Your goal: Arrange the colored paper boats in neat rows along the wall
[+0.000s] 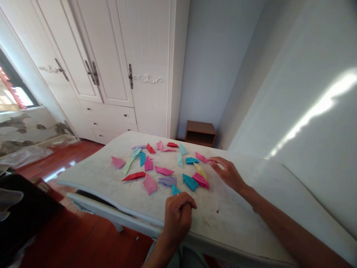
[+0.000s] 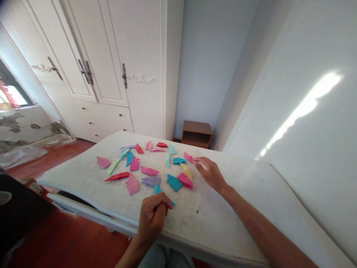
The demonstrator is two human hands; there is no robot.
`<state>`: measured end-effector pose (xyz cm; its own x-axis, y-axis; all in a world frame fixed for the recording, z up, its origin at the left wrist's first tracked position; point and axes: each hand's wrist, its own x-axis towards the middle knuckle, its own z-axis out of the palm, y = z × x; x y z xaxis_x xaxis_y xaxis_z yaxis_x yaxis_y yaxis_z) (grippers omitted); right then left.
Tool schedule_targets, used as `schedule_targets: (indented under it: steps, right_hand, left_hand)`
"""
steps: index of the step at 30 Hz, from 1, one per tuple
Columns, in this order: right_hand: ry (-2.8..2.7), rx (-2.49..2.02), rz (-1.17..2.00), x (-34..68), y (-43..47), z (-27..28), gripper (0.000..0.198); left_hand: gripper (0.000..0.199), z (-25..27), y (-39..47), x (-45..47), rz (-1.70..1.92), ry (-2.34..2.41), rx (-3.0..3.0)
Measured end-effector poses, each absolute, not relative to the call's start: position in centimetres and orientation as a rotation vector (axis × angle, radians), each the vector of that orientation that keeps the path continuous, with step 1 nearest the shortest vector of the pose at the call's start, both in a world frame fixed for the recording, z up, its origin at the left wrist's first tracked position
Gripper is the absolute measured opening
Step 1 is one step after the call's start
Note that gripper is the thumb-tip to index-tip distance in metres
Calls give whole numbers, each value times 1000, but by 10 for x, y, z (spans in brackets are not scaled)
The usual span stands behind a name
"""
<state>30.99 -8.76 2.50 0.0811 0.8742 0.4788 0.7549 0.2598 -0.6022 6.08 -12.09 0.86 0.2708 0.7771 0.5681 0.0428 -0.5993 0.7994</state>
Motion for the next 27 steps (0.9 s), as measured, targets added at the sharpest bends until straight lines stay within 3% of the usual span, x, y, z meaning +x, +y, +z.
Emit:
schedule_targets:
  steps: [5, 9, 15, 27]
  right_hand:
    - [-1223, -1514, 330, 363, -124, 14, 40]
    - [-915, -1472, 438, 380, -127, 2, 41]
    - [-1138, -1530, 538, 367, -126, -1, 42]
    - [-1387, -1576, 543, 351, -132, 1, 34]
  left_hand:
    - [28, 14, -136, 75, 1316, 572, 2066]
    - [25, 13, -151, 108, 1025, 261, 2204]
    - [32, 19, -149, 144, 477, 345, 2280]
    - [33, 21, -149, 134, 614, 522, 1889]
